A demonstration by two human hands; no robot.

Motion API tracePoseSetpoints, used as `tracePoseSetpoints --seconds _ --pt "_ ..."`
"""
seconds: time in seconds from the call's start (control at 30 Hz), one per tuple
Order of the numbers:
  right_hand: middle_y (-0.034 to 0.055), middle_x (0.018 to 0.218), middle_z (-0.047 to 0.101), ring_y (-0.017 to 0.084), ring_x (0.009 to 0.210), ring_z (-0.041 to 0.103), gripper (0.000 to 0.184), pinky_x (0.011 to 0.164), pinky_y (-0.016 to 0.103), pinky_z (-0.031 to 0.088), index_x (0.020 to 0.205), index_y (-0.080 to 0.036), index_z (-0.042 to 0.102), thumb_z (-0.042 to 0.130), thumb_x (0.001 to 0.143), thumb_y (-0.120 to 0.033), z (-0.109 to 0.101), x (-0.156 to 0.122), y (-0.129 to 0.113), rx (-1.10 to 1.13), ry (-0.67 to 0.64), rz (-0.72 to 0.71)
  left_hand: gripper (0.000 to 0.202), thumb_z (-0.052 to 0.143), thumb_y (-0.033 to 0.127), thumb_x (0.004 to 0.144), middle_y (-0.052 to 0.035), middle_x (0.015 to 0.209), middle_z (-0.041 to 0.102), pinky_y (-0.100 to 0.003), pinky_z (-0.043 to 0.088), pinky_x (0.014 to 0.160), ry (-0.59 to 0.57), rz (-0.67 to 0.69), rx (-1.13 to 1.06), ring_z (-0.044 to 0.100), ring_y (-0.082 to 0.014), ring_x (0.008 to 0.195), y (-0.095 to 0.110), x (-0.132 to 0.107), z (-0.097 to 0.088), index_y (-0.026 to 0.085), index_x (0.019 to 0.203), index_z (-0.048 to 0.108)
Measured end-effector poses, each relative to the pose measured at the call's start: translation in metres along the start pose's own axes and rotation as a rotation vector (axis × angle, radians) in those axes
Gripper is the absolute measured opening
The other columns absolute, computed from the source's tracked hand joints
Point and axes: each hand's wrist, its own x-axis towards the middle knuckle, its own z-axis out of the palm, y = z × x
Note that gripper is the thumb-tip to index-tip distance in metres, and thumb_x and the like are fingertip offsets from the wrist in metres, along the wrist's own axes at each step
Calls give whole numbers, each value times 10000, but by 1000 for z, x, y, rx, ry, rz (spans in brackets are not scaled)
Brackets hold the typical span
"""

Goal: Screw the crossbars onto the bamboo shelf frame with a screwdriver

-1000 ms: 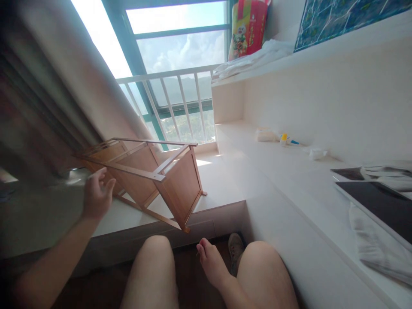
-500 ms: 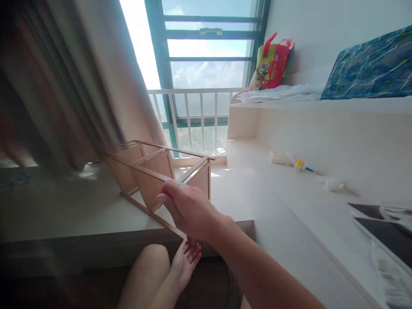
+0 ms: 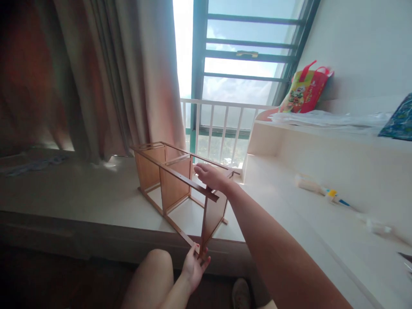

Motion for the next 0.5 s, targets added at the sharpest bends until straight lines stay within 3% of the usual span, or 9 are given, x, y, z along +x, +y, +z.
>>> tracePoseSetpoints --seconds 0.17,0.33,0.43,0.5 --pt "-35 643 436 108 594 384 331 526 236 296 706 -193 466 512 950 -411 4 -3 -7 6 55 -75 128 639 211 862 -61 1074 691 -291 552 672 7 105 -44 703 -175 837 4 -11 -5 201 945 542" --pt "-92 537 294 82 444 269 361 418 224 196 749 -227 393 491 943 -516 -10 -3 -8 188 159 -35 85 663 210 831 -88 1202 678 -259 548 746 -51 236 -78 668 -209 1069 23 -35 -4 194 878 595" --pt "-110 508 259 64 396 226 399 381 209 157 731 -233 361 549 901 -540 -20 -4 -10 301 176 -9 121 666 285 818 -119 1082 708 -316 557 817 -111 273 -77 680 -253 1040 40 -52 -2 168 815 635" --pt "-115 492 259 55 383 225 407 370 194 169 719 -231 358 579 881 -532 -25 -6 -11 355 204 2 190 682 323 805 -95 901 709 -321 555 816 -138 299 -61 697 -246 953 52 -62 -1 169 719 612"
